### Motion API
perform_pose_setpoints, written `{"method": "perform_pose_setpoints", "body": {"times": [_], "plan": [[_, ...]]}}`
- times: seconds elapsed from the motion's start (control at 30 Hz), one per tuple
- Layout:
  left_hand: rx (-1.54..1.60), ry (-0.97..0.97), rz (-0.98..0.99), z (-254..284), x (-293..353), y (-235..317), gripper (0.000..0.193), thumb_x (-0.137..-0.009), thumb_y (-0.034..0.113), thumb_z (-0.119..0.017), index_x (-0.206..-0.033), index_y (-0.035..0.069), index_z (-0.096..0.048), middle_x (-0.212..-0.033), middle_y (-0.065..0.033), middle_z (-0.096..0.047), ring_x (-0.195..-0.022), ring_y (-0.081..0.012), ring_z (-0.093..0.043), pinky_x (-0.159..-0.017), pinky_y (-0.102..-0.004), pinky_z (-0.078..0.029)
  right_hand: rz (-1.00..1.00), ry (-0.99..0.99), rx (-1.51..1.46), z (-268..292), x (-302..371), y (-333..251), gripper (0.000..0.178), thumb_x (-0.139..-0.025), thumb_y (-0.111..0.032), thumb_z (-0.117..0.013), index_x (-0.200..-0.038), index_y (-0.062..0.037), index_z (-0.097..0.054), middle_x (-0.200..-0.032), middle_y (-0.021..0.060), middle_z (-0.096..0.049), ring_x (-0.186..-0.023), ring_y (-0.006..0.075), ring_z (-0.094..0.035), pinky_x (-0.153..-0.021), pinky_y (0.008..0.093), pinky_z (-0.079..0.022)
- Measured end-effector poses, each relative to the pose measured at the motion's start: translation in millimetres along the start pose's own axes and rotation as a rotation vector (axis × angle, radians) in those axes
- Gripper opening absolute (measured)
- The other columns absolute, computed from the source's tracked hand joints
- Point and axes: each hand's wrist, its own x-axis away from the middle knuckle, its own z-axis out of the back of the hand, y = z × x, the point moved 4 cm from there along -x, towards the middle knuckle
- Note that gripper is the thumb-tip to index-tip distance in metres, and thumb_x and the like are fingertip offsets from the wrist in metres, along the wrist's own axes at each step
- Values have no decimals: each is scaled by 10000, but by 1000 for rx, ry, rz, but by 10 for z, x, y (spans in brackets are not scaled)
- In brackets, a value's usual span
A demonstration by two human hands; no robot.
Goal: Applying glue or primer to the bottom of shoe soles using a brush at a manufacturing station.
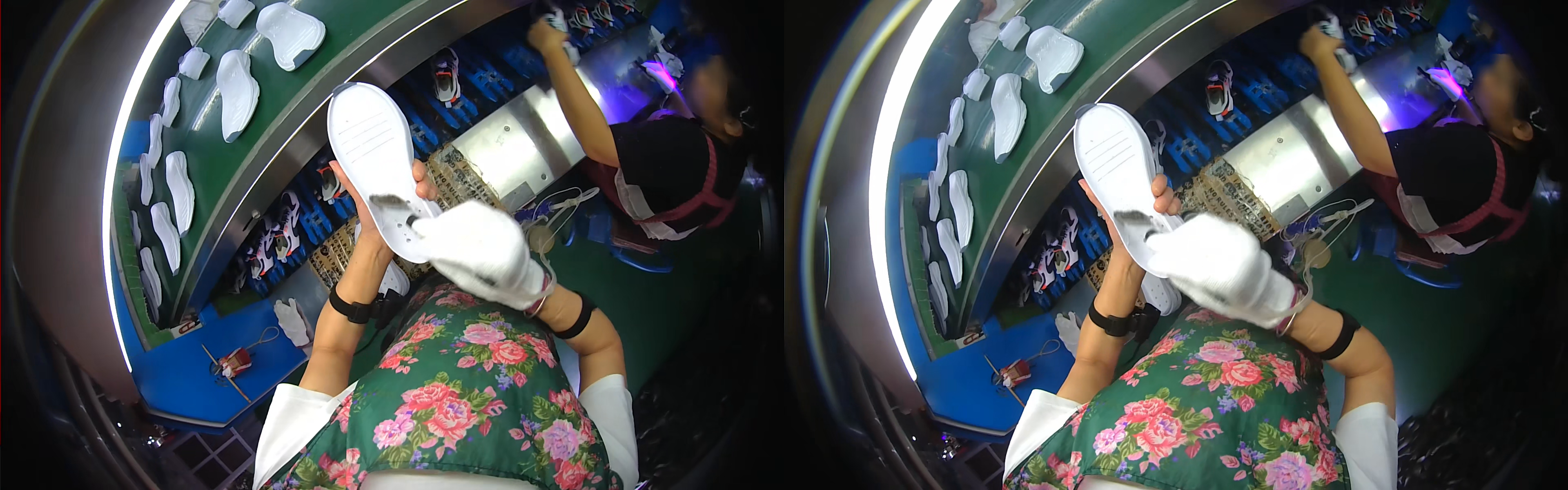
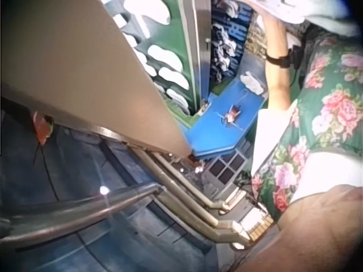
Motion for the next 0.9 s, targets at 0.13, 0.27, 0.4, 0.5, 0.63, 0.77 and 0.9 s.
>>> {"method": "perform_pose_setpoints", "body": {"times": [0.13,0.27,0.4,0.5,0.63,0.77,0.9], "plan": [[39,-6,-41,54,-12,99,1119,-716,1000,-255,-1223,39,-523,-916,-157,-581,-731,-271,-564,-594,-408,-495,-84,-75,-295,-32,-6,-82,271,-729,-27,-803,-990,-90,-763,-996,91,-748,-832,235,-702,-719,351,-564],[-52,-1,22,-38,-36,100,1087,-775,953,-263,-1337,52,-494,-962,-197,-634,-716,-298,-652,-589,-409,-562,-179,35,-182,84,-72,14,268,-714,0,-806,-970,-62,-756,-975,111,-749,-823,249,-709,-730,348,-560],[-166,-18,124,-43,-82,174,1108,-792,941,-201,-1387,50,-480,-989,-230,-651,-724,-306,-686,-609,-415,-590,19,-149,-29,-89,45,-141,318,-736,-35,-796,-1046,-83,-740,-1053,105,-739,-875,258,-701,-758,360,-560],[-177,-100,142,9,-119,247,1101,-803,927,-216,-1433,54,-448,-983,-242,-655,-720,-315,-696,-618,-409,-598,-92,-212,-310,-91,56,-83,253,-736,-62,-805,-984,-75,-754,-1014,95,-751,-843,246,-704,-733,353,-560],[-194,-174,294,9,-125,235,1079,-814,908,-254,-1474,69,-411,-1015,-272,-656,-755,-341,-712,-629,-408,-609,-135,-119,-352,2,-53,26,200,-732,-47,-805,-925,-61,-757,-963,118,-755,-800,258,-709,-713,358,-561],[-239,-179,419,52,-155,235,1025,-847,866,-291,-1484,72,-405,-1048,-295,-656,-772,-357,-715,-643,-424,-615,92,-294,-90,-208,148,-56,352,-680,-53,-781,-1028,-81,-737,-1117,114,-718,-921,271,-689,-724,349,-567],[-233,-119,533,99,-104,187,980,-874,828,-312,-1474,62,-422,-1049,-298,-655,-806,-375,-710,-671,-446,-614,-67,-298,-438,-71,7,77,241,-736,-70,-819,-968,-92,-759,-1003,83,-754,-840,238,-706,-736,348,-562]]}}
